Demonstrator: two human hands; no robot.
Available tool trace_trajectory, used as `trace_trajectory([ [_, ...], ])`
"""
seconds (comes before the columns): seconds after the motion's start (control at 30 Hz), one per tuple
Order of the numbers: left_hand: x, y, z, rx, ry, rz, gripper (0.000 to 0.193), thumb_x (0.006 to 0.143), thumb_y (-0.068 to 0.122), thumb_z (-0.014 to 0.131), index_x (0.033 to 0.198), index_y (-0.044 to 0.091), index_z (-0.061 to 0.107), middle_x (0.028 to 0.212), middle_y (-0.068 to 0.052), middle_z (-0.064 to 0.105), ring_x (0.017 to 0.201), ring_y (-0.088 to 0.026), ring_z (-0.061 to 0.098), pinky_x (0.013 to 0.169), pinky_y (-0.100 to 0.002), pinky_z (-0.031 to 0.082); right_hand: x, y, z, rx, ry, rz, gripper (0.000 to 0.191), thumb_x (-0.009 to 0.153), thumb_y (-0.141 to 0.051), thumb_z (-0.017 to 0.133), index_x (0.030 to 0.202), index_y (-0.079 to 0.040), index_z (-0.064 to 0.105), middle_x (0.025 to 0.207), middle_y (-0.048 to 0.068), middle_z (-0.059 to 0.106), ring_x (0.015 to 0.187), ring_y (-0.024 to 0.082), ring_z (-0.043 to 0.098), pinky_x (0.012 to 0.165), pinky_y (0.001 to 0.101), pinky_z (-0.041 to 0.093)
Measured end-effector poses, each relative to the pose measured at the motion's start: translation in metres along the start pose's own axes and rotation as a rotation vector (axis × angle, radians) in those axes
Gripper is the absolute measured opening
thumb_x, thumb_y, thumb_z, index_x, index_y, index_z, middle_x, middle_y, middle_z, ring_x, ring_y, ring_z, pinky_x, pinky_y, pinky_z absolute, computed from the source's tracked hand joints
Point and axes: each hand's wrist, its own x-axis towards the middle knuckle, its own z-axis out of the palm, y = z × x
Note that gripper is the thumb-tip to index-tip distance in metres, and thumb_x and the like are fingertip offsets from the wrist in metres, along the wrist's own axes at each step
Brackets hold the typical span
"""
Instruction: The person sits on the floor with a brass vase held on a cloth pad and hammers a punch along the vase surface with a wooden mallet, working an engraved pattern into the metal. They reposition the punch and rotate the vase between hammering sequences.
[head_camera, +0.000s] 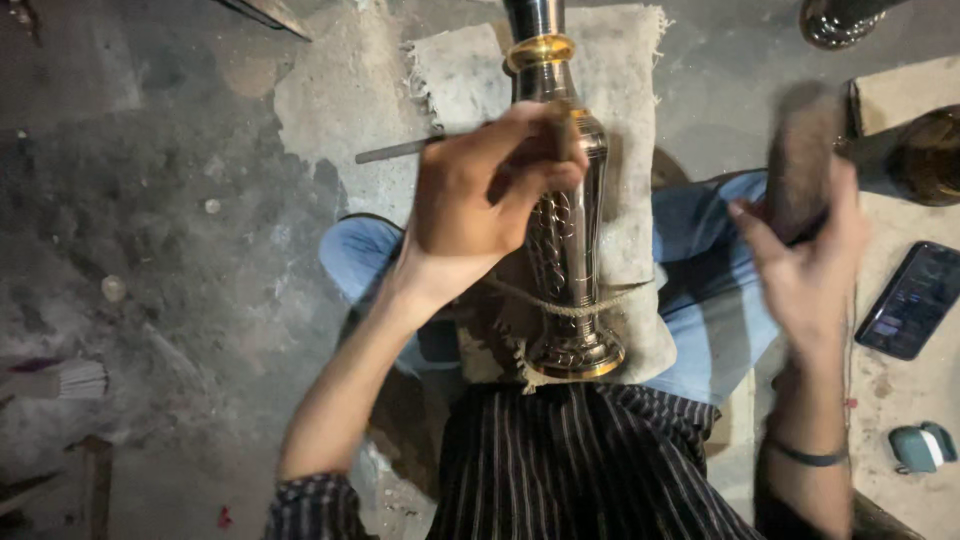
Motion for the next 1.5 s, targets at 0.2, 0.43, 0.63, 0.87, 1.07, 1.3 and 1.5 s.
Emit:
trace_trajectory([
  [0.2, -0.016, 0.006, 0.013, -0.139, 0.06, -0.199, 0.024, 0.103, 0.005, 0.071, 0.126, 0.008, 0.064, 0.109, -0.003, 0.078, 0.104, -0.012, 0.079, 0.095, -0.026, 0.067, -0.026, 0.027, 0.05, 0.195, 0.092, 0.304, 0.031, 0.106, -0.011, 0.083, 0.117, 0.003, 0.058, 0.102, 0.006, 0.06, 0.097, 0.015, 0.056, 0.09, 0.0298, 0.049],
  [0.43, -0.023, 0.011, 0.038, 0.062, 0.318, -0.097, 0.027, 0.099, 0.001, 0.078, 0.123, 0.007, 0.067, 0.108, -0.006, 0.076, 0.094, -0.013, 0.079, 0.082, -0.023, 0.065, 0.023, 0.014, 0.012, -0.005, -0.034, -0.034, 0.035, 0.098, -0.009, 0.084, 0.113, 0.005, 0.057, 0.1, 0.014, 0.063, 0.087, 0.02, 0.064, 0.082, 0.0351, 0.054],
  [0.63, -0.023, 0.01, 0.045, 0.163, 0.388, -0.014, 0.029, 0.096, -0.003, 0.077, 0.121, 0.005, 0.066, 0.11, -0.009, 0.075, 0.098, -0.018, 0.078, 0.082, -0.025, 0.065, 0.08, -0.068, -0.015, -0.001, -0.223, -0.138, 0.028, 0.106, 0.004, 0.065, 0.134, 0.0, 0.061, 0.11, 0.009, 0.064, 0.09, 0.016, 0.062, 0.079, 0.0278, 0.051],
  [0.87, -0.02, 0.02, 0.04, 0.084, 0.343, -0.095, 0.015, 0.097, -0.008, 0.069, 0.107, 0.003, 0.068, 0.1, -0.006, 0.075, 0.089, -0.017, 0.078, 0.076, -0.028, 0.063, 0.115, -0.097, -0.016, -0.153, -0.547, -0.751, 0.052, 0.093, 0.021, 0.057, 0.142, 0.003, 0.054, 0.122, 0.021, 0.063, 0.107, 0.025, 0.068, 0.098, 0.0326, 0.059],
  [1.07, -0.018, 0.016, 0.033, 0.17, 0.253, -0.112, 0.016, 0.096, -0.008, 0.068, 0.107, 0.003, 0.067, 0.102, -0.007, 0.076, 0.091, -0.018, 0.079, 0.079, -0.029, 0.063, 0.116, -0.081, -0.021, -0.166, -0.596, -0.65, 0.06, 0.084, 0.02, 0.06, 0.14, 0.001, 0.049, 0.119, 0.023, 0.063, 0.106, 0.032, 0.068, 0.089, 0.0367, 0.058],
  [1.3, -0.01, 0.018, 0.03, 0.007, 0.154, -0.165, 0.024, 0.098, -0.007, 0.066, 0.12, 0.002, 0.067, 0.111, -0.01, 0.076, 0.096, -0.016, 0.079, 0.083, -0.027, 0.066, 0.108, -0.088, -0.031, -0.376, -0.673, -0.26, 0.078, 0.082, 0.013, 0.058, 0.156, -0.011, 0.045, 0.125, 0.016, 0.063, 0.111, 0.026, 0.065, 0.097, 0.0353, 0.053],
  [1.5, -0.003, 0.015, 0.016, 0.077, -0.085, -0.175, 0.027, 0.099, -0.009, 0.062, 0.122, 0.004, 0.067, 0.109, -0.009, 0.078, 0.098, -0.017, 0.081, 0.081, -0.024, 0.067, 0.098, -0.04, -0.047, -0.626, -0.696, -0.298, 0.084, 0.077, 0.007, 0.064, 0.158, -0.007, 0.049, 0.126, 0.018, 0.063, 0.105, 0.026, 0.067, 0.095, 0.0344, 0.054],
])
